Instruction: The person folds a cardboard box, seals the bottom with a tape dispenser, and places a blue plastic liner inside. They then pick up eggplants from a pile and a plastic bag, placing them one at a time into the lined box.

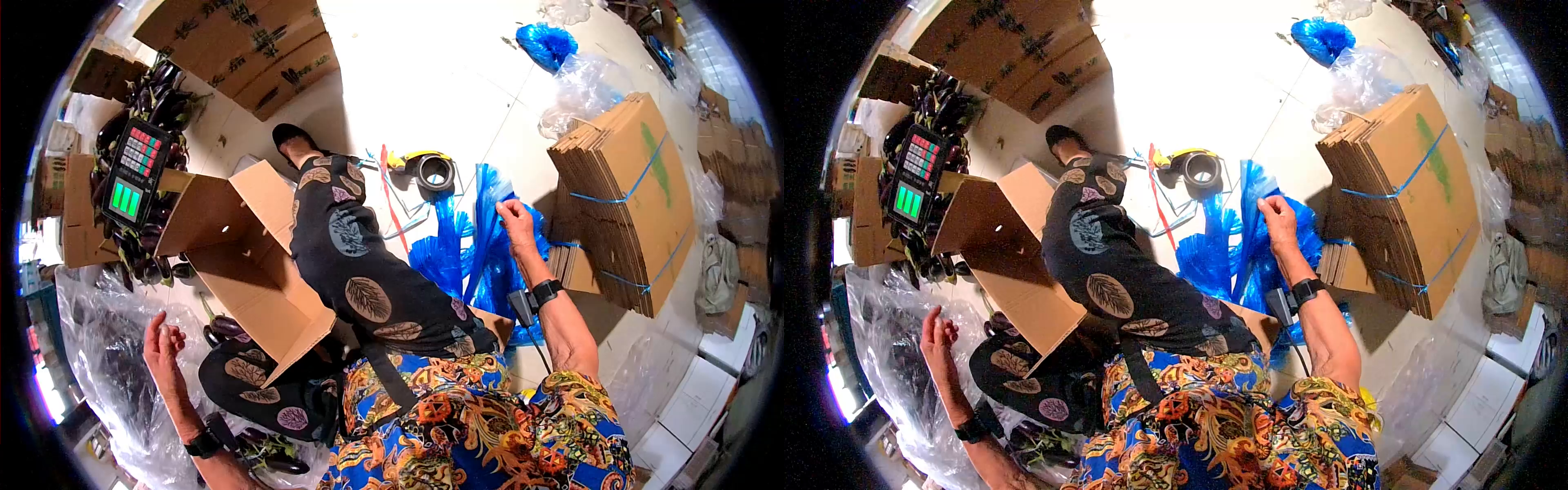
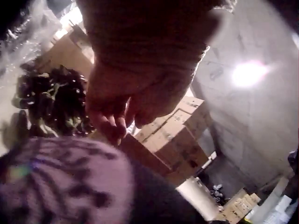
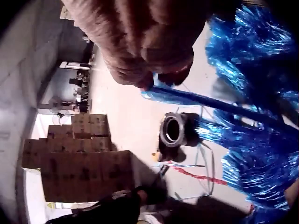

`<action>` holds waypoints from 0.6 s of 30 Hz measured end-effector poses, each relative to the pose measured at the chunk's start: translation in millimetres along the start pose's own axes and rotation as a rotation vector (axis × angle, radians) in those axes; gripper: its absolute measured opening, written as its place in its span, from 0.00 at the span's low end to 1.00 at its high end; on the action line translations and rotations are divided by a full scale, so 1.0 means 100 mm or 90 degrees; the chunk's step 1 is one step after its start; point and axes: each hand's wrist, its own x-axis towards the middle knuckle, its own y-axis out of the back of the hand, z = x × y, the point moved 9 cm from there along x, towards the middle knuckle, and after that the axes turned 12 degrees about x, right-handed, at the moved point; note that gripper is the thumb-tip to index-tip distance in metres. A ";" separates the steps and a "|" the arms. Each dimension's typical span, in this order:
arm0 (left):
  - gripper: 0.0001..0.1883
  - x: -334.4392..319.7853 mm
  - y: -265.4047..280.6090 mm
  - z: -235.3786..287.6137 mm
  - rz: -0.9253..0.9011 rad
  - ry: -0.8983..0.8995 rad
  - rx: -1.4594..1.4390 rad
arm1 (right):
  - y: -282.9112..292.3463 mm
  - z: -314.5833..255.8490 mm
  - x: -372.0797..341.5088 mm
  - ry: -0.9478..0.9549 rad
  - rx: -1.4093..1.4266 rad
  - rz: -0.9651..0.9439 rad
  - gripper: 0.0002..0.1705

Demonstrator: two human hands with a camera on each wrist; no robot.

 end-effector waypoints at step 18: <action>0.43 -0.58 -3.18 2.94 -0.460 -0.480 -0.350 | -2.72 -3.75 -1.65 0.067 0.478 -0.524 0.11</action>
